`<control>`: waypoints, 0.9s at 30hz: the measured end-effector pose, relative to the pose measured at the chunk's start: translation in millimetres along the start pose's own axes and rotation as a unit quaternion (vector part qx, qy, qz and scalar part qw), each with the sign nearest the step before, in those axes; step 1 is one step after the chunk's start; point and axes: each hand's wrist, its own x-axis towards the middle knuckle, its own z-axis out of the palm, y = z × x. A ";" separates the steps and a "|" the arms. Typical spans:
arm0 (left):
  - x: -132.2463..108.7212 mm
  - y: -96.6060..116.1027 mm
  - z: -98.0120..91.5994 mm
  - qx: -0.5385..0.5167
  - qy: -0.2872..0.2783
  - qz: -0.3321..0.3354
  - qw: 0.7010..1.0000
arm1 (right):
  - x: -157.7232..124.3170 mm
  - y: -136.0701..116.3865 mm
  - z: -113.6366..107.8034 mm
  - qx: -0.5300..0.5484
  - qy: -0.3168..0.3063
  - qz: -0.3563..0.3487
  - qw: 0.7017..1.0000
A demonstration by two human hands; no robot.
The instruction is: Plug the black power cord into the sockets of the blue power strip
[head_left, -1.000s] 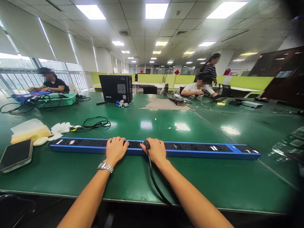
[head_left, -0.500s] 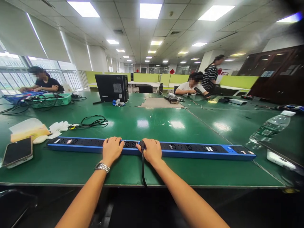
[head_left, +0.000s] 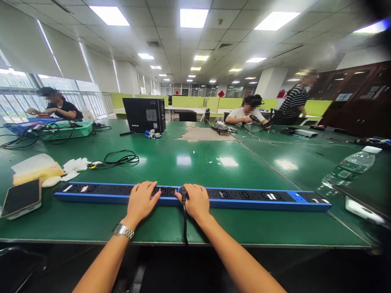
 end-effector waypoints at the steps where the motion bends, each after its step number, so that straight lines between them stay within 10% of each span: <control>1: -0.9 -0.1 -0.3 -0.003 0.000 0.003 1.000 | -0.5 -0.1 0.6 0.000 0.005 0.000 1.000; 27: -37.7 15.9 0.5 0.027 -0.042 -0.032 0.998 | -5.9 -2.1 3.8 0.029 0.017 0.017 0.999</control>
